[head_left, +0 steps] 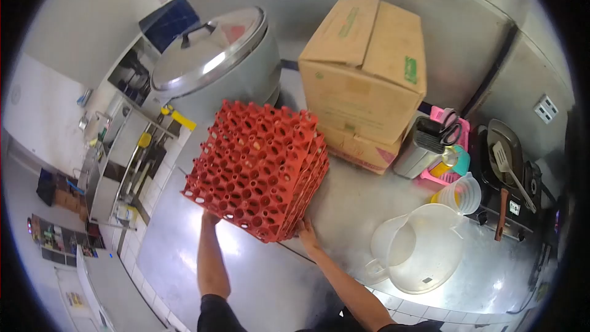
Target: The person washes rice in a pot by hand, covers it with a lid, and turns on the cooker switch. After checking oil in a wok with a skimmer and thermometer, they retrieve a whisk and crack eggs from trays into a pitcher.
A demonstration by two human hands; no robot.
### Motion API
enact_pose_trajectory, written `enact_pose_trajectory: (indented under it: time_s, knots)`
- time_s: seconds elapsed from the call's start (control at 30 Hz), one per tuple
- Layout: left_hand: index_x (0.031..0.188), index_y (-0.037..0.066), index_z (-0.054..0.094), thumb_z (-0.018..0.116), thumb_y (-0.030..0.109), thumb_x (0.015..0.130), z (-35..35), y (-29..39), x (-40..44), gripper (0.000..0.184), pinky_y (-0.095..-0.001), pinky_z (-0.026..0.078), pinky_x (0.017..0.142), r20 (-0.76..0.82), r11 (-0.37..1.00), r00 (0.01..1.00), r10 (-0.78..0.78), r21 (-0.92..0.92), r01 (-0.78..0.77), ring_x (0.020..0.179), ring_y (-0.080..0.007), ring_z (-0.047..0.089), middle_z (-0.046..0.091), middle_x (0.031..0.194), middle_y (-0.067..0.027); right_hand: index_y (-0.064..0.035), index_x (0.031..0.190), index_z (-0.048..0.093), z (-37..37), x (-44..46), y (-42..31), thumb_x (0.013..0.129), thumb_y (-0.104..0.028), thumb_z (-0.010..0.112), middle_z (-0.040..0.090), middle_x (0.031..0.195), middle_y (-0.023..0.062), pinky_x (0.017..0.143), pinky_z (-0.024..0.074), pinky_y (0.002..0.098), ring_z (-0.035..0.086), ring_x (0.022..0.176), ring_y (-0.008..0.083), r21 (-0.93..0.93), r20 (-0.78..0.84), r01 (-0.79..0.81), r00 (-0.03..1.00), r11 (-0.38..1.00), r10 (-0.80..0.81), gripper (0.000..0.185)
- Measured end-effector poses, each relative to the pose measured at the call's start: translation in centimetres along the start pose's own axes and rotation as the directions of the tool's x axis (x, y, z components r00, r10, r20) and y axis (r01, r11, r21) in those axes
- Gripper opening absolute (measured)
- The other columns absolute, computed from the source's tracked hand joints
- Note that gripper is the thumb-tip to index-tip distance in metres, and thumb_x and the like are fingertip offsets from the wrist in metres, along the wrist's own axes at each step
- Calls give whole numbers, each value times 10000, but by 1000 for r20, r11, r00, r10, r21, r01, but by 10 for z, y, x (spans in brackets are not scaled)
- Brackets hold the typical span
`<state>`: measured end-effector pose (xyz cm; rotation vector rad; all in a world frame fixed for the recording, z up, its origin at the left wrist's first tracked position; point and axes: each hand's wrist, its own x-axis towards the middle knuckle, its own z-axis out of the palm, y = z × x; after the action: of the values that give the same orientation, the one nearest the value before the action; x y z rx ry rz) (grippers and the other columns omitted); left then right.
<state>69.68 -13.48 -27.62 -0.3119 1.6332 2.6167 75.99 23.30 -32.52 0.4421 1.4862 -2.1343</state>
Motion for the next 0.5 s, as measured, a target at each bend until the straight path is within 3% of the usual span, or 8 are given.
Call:
enact_pose_trajectory:
  time_s: [0.03, 0.07, 0.13, 0.2, 0.23, 0.33, 0.4, 0.5]
  knots:
    - [1512, 100, 354, 437, 423, 1033, -1, -21, 0, 583, -531, 429, 1099, -43, 999, 999, -1, -35, 0, 1361, -308, 463, 349, 1576, -111, -70, 1540, 302, 2, 2, 9, 1054, -462, 437, 467, 1447, 125, 919, 465, 323, 548, 1067, 188, 4, 61, -9, 998, 1000, 8, 639]
    - [1513, 103, 351, 439, 413, 1034, -1, -37, 3, 577, -531, 428, 1101, -79, 998, 997, 7, -62, -12, 1359, -306, 465, 355, 1573, -107, -56, 1504, 332, 5, 4, 10, 1055, -471, 398, 545, 1324, 148, 876, 494, 371, 591, 1009, 237, -88, -52, 5, 999, 996, -9, 615]
    - [1515, 108, 344, 442, 393, 1035, -6, -51, 5, 567, -530, 425, 1105, -110, 994, 994, 9, -110, -21, 1355, -302, 468, 365, 1566, -99, -42, 1467, 361, 12, 6, 9, 1055, -480, 359, 623, 1201, 170, 833, 523, 420, 634, 951, 286, -200, -126, 3, 992, 980, -28, 601]
    - [1517, 113, 338, 446, 373, 1035, -12, -59, -2, 558, -529, 422, 1109, -110, 985, 994, -3, -171, -15, 1351, -299, 471, 376, 1560, -91, -57, 1489, 361, 2, 3, 3, 1058, -481, 336, 622, 1250, 203, 874, 513, 417, 636, 1016, 312, -196, -130, -17, 991, 980, -9, 606]
    - [1528, 168, 315, 466, 422, 1021, -6, -64, -11, 586, -519, 429, 1073, -94, 934, 982, 162, 337, -122, 1319, -276, 485, 437, 1506, -61, -42, 1447, 413, -10, 11, 13, 1053, -469, 348, 634, 1219, 212, 840, 523, 417, 648, 1010, 304, -211, -147, -1, 989, 977, -30, 585]
    - [1520, 229, 305, 532, 602, 918, 20, -73, -64, 744, -478, 418, 1001, -335, 948, 942, 30, 309, 80, 1284, -249, 471, 467, 1457, -29, 2, 1319, 567, -62, 36, 49, 1037, -432, 382, 669, 1124, 239, 740, 552, 416, 683, 993, 279, -206, -181, 126, 970, 970, -164, 549]
    - [1518, 235, 295, 546, 685, 854, 63, -64, -104, 840, -489, 406, 993, -466, 953, 882, -73, 228, 200, 1292, -242, 451, 454, 1462, -7, -1, 1321, 566, -86, 35, 35, 1037, -429, 384, 666, 1131, 236, 750, 546, 419, 677, 1002, 282, -217, -169, 102, 976, 971, -140, 545]
    - [1502, 210, 350, 542, 629, 891, 105, -70, -153, 765, -499, 438, 979, -614, 954, 782, -105, 160, 253, 1274, -238, 489, 488, 1433, -18, -6, 1324, 565, -112, 20, 34, 1037, -425, 388, 662, 1142, 232, 766, 537, 423, 669, 1016, 285, -257, -173, 61, 979, 965, -108, 537]
